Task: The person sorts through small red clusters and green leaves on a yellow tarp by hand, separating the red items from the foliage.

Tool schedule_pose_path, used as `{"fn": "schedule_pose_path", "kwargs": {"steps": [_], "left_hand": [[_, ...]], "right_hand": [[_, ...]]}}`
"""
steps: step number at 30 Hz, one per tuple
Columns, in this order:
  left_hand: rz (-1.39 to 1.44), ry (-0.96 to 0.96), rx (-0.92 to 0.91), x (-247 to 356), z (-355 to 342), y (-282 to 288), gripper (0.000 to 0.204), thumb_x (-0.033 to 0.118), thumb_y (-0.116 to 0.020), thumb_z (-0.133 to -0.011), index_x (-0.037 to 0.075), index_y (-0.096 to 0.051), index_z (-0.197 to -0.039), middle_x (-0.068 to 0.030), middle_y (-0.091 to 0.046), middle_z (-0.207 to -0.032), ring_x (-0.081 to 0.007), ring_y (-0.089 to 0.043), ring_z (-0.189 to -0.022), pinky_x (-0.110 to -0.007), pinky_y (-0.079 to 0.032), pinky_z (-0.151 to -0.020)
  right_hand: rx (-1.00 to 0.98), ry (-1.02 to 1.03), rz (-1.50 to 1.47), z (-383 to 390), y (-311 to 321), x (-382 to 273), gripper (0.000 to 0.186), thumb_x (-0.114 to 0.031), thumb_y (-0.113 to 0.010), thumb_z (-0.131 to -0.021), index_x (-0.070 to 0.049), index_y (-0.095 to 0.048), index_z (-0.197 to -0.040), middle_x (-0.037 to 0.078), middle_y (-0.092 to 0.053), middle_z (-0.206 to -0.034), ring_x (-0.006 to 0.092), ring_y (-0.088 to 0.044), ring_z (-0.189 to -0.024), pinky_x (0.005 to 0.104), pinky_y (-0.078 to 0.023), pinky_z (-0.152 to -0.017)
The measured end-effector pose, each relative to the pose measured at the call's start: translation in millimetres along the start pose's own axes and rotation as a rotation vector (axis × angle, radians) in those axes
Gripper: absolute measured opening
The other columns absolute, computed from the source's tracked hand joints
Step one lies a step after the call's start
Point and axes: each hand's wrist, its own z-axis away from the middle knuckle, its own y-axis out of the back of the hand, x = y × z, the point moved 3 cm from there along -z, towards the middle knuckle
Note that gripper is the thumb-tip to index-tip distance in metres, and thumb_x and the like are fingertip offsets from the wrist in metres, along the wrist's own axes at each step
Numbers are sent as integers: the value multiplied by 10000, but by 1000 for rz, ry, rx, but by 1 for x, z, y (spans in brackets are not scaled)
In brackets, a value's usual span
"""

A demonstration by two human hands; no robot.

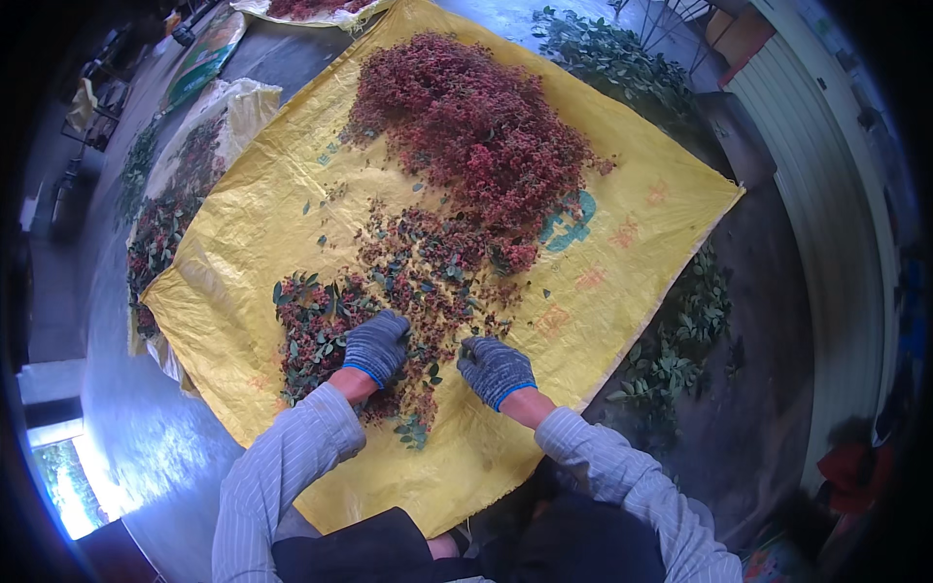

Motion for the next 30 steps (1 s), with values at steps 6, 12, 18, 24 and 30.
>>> {"fn": "schedule_pose_path", "kwargs": {"steps": [6, 12, 18, 24, 30], "left_hand": [[1008, 355, 102, -38, 13, 33, 108, 161, -753, -940, 63, -727, -978, -71, -725, -829, -234, -718, -828, -370, -581, -794], [1683, 389, -161, -28, 38, 34, 245, 152, -763, -965, 35, -682, -1165, -55, -721, -1014, -178, -691, -909, -328, -574, -823], [1488, 285, -131, -4, 51, 52, 172, 117, -727, -978, 27, -687, -1118, -49, -718, -984, -163, -683, -879, -312, -560, -816], [1225, 355, 13, 19, 55, 65, 117, 98, -737, -978, 26, -703, -1063, -38, -728, -948, -119, -675, -850, -299, -557, -782], [1018, 204, -35, 25, 56, 66, 158, 86, -733, -982, 3, -707, -1114, -53, -739, -971, -113, -668, -867, -307, -558, -800]], "right_hand": [[-41, -20, -262, 4, -3, 5, 375, -290, -756, -986, -68, -734, -1288, 105, -794, -1032, 174, -748, -851, 343, -600, -749], [-175, -104, -601, -11, -5, -13, 465, -239, -754, -1000, -47, -664, -1414, 83, -781, -1195, 131, -726, -1001, 308, -605, -789], [-441, -172, -1006, -4, 2, -44, 575, -246, -762, -971, -91, -587, -1497, 72, -748, -1268, 142, -753, -1009, 290, -596, -710], [-509, -196, -1189, 2, 12, -60, 538, -215, -667, -1012, 9, -557, -1489, 121, -748, -1263, 174, -760, -928, 258, -576, -643], [-482, -235, -1425, 3, 10, -50, 487, -239, -643, -1038, 4, -586, -1457, 99, -780, -1172, 158, -749, -841, 221, -523, -569]]}}
